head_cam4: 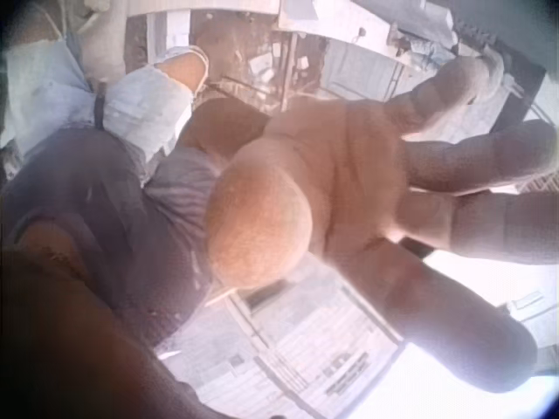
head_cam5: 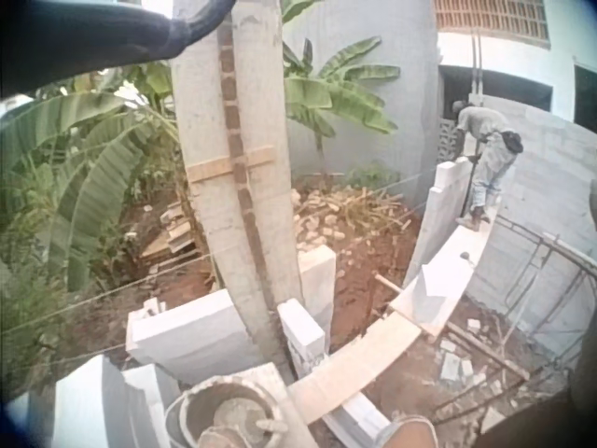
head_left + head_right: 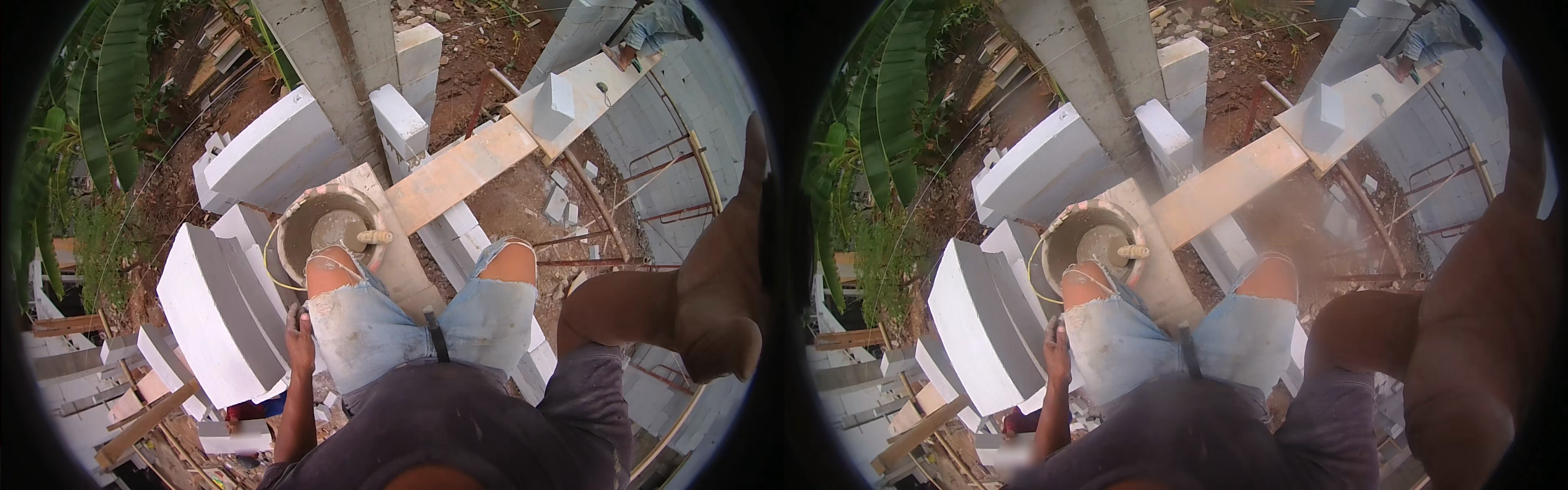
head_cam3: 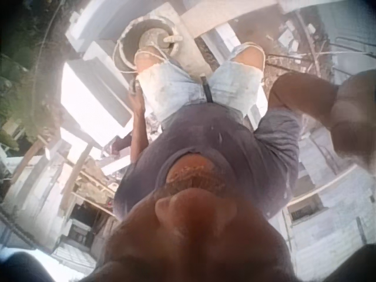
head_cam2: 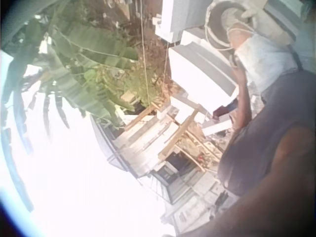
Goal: The person cuts a white block with a hand saw, then scoops mortar from a bucket with a trowel and spreads it on a wooden beam. They place the cut block onto the mortar and adjust its position. The scene shows an outdoor construction area with scattered blocks and scaffolding.
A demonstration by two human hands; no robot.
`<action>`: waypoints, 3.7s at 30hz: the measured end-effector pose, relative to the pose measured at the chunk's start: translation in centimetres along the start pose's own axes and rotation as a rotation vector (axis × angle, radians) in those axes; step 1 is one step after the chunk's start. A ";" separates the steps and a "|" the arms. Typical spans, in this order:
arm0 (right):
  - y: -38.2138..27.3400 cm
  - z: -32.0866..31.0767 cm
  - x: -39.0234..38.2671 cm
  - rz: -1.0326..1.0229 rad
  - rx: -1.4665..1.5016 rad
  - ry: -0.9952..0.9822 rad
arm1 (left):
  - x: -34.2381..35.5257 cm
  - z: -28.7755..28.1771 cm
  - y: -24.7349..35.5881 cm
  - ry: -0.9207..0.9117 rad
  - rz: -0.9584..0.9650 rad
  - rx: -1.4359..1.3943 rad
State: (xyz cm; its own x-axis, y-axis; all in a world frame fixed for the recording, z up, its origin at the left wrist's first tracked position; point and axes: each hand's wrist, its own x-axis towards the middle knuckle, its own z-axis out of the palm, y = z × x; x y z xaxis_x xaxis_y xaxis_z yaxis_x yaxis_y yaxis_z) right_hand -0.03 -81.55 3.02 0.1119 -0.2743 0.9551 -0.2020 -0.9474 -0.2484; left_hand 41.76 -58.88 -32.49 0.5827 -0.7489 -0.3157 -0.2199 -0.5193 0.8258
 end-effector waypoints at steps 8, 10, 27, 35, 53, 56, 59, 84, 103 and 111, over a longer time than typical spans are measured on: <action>0.9 -4.3 -20.7 1.310 -0.415 -0.864 | -17.1 -11.2 -20.2 -0.609 0.471 0.597; -3.4 -9.6 -29.9 1.568 -0.684 -1.278 | -19.9 -8.5 -21.2 -0.719 0.020 0.396; -21.3 -13.6 -48.0 2.483 0.579 -1.383 | -18.5 -5.5 -13.1 -0.409 -0.695 0.100; -17.4 -15.0 -47.0 2.433 0.576 -1.513 | -20.2 -5.3 -12.1 -0.432 -0.713 0.104; 11.1 -0.5 -23.4 1.308 -0.786 -1.183 | -22.4 -10.2 -5.9 -0.905 -0.649 0.262; 13.4 8.5 -24.9 1.042 -0.326 -1.020 | -21.1 -12.4 -2.6 -1.122 -0.576 0.274; 13.1 14.7 -26.7 1.121 -0.233 -1.311 | -15.1 -13.1 0.3 -0.872 -0.305 0.442; 11.8 27.0 -34.3 1.050 -0.075 -1.579 | 12.0 11.1 -2.5 0.207 -0.064 -0.657; 9.5 26.6 -33.7 1.366 0.322 -1.578 | 15.3 14.4 2.4 0.044 0.322 -0.337; 14.4 25.0 -30.8 0.867 -0.184 -1.369 | 16.5 13.8 3.6 0.023 0.370 -0.306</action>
State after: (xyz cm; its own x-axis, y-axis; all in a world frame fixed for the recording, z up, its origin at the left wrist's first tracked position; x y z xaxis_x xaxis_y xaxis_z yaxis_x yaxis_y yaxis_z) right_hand 17.98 -90.88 -34.04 0.6207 -0.7129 -0.3264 -0.7569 -0.4363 -0.4866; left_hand 39.77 -78.86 -41.18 0.5265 -0.8496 0.0328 -0.1771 -0.0718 0.9816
